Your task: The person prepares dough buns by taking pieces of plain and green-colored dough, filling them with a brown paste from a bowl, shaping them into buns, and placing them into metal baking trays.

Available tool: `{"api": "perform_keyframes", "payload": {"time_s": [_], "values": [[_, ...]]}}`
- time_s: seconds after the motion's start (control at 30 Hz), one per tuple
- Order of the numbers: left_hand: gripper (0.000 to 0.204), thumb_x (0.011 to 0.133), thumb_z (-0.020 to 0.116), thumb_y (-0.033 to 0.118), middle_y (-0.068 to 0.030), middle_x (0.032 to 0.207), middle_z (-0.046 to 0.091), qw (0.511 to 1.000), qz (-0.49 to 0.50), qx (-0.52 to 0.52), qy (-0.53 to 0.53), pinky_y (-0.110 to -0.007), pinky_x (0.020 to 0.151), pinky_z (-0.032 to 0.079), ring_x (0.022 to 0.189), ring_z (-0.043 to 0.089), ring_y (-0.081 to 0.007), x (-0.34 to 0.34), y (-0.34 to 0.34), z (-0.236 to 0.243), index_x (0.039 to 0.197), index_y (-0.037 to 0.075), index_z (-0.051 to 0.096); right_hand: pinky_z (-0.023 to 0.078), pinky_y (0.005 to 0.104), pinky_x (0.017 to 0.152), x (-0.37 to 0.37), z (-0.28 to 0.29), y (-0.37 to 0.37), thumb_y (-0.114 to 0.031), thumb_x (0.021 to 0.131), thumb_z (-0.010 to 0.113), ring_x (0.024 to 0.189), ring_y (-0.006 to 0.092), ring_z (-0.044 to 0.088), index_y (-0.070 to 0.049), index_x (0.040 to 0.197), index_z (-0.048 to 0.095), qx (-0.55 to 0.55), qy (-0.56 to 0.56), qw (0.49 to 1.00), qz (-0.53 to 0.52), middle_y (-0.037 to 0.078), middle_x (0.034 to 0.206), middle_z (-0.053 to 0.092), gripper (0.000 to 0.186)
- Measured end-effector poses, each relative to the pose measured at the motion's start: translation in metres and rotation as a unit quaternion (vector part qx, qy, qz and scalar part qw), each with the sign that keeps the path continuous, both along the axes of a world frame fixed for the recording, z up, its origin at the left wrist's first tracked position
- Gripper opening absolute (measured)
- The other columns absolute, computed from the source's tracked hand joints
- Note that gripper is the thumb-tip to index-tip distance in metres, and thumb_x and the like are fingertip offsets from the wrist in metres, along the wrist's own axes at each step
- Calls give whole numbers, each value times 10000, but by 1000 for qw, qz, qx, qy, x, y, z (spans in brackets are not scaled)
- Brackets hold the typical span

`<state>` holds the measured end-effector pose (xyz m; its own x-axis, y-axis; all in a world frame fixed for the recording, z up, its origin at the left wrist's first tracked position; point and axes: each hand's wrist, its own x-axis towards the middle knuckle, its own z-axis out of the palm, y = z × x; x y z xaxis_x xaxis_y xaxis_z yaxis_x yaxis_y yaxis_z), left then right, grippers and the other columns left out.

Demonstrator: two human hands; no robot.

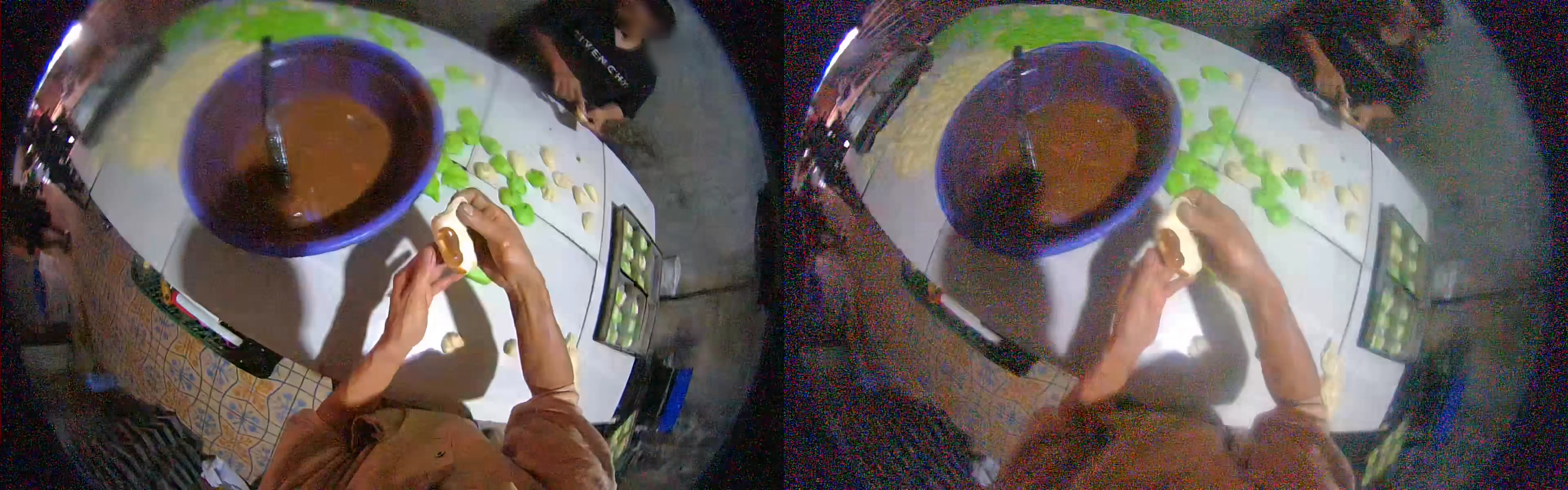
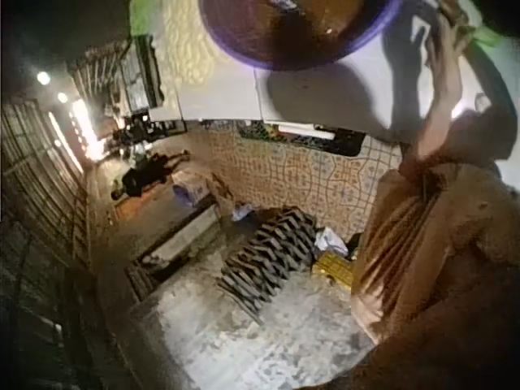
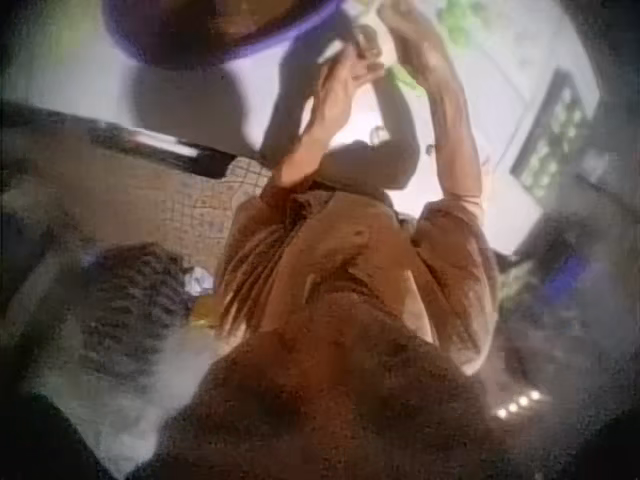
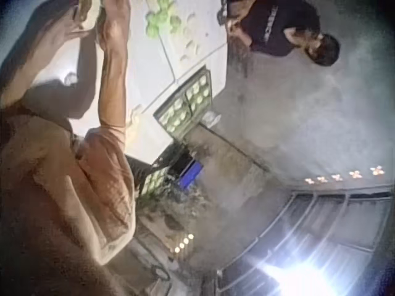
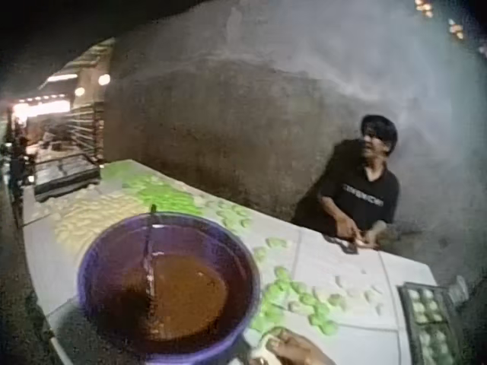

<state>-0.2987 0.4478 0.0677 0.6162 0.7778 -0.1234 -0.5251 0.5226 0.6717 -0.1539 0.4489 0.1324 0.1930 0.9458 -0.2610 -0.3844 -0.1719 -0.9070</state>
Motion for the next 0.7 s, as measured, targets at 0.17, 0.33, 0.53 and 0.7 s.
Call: {"api": "perform_keyframes", "payload": {"time_s": [0.17,0.33,0.53,0.7], "values": [[412,930,638,325,-109,1047,669,994,-80,-24,76,-287,844,534,929,657,-154,34,-28,-30,1171,-8,620,488,284,848,34,-16,-102,-106,851,640,959,154,584,-31,1103,548,-49,-124,987,-84,58,998,613,278],[357,904,687,200,-93,988,689,974,-130,-13,183,-244,788,531,869,653,-128,61,-66,-10,1180,-19,629,472,366,938,29,-57,-171,-175,742,780,1062,298,610,-51,1234,576,-1,-507,845,-170,186,1336,475,547],[336,874,710,113,-56,1000,682,942,-146,197,228,-213,784,498,888,605,-73,103,-105,-8,1177,-15,641,520,328,663,32,-67,-212,-53,819,693,796,251,623,-30,1060,658,8,-580,758,-297,132,970,608,244],[300,907,675,175,-64,1006,657,950,-270,72,143,-260,727,570,870,628,-115,134,-113,-24,1137,-10,625,494,279,610,58,-81,-243,-147,847,665,750,186,615,-19,1098,660,-55,-287,899,-326,105,900,652,282]]}}
